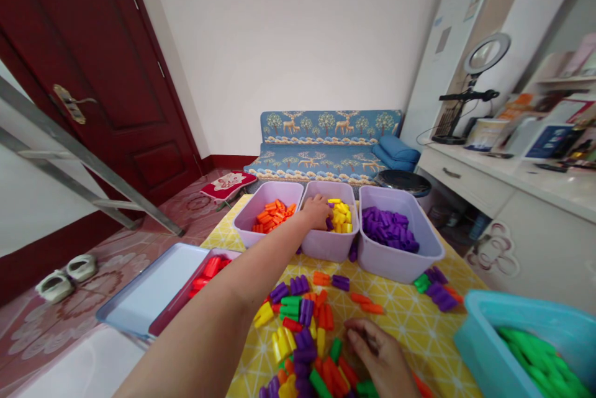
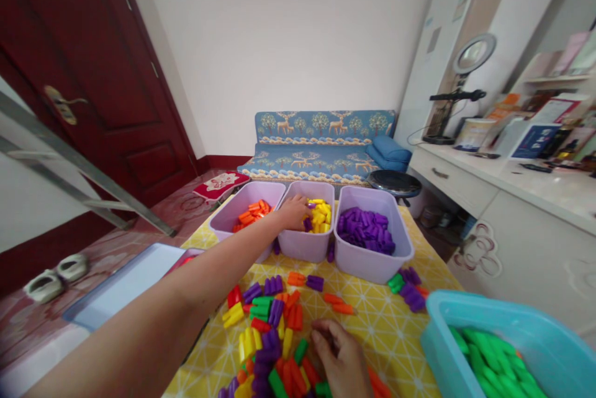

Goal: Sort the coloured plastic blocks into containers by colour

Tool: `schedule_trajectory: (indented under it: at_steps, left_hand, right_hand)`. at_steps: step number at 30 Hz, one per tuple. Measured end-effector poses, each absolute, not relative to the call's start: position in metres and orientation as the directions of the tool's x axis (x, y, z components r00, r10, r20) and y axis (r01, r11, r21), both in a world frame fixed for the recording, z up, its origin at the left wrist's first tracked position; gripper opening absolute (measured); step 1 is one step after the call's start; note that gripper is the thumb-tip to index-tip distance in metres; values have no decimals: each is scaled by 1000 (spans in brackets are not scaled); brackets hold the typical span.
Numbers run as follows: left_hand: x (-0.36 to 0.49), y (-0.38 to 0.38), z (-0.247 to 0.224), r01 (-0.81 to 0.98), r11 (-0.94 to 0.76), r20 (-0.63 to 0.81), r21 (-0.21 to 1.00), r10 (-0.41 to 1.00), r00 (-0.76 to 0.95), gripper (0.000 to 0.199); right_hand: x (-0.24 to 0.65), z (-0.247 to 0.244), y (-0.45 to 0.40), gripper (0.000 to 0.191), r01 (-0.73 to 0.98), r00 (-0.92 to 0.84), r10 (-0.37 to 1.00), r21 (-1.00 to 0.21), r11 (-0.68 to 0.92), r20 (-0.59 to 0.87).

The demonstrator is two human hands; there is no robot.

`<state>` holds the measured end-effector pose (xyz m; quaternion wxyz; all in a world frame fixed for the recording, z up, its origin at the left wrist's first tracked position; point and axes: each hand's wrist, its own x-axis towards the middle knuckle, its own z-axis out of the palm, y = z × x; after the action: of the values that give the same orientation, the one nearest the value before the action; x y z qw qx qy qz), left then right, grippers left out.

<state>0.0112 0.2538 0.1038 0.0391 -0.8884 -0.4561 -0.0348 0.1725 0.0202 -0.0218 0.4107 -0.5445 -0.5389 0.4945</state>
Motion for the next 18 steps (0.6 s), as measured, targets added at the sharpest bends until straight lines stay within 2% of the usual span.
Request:
schedule_trajectory:
  at_steps: [6,12,18]
  left_hand:
    - [8,272,102,828,-555,124,83,830,544,18]
    - [11,307,102,856,-457,161,240,889,429,27]
    - [20,312,94,857,-433,146,278,901,408,33]
  right_hand:
    - [176,-27,21,42,184,-106,990,-980,-74,-95]
    - [176,-27,21,42,195,-105,987,-976,-97,-119]
    - [174,-25,17,39,174,-87,987,-977,-122,-139]
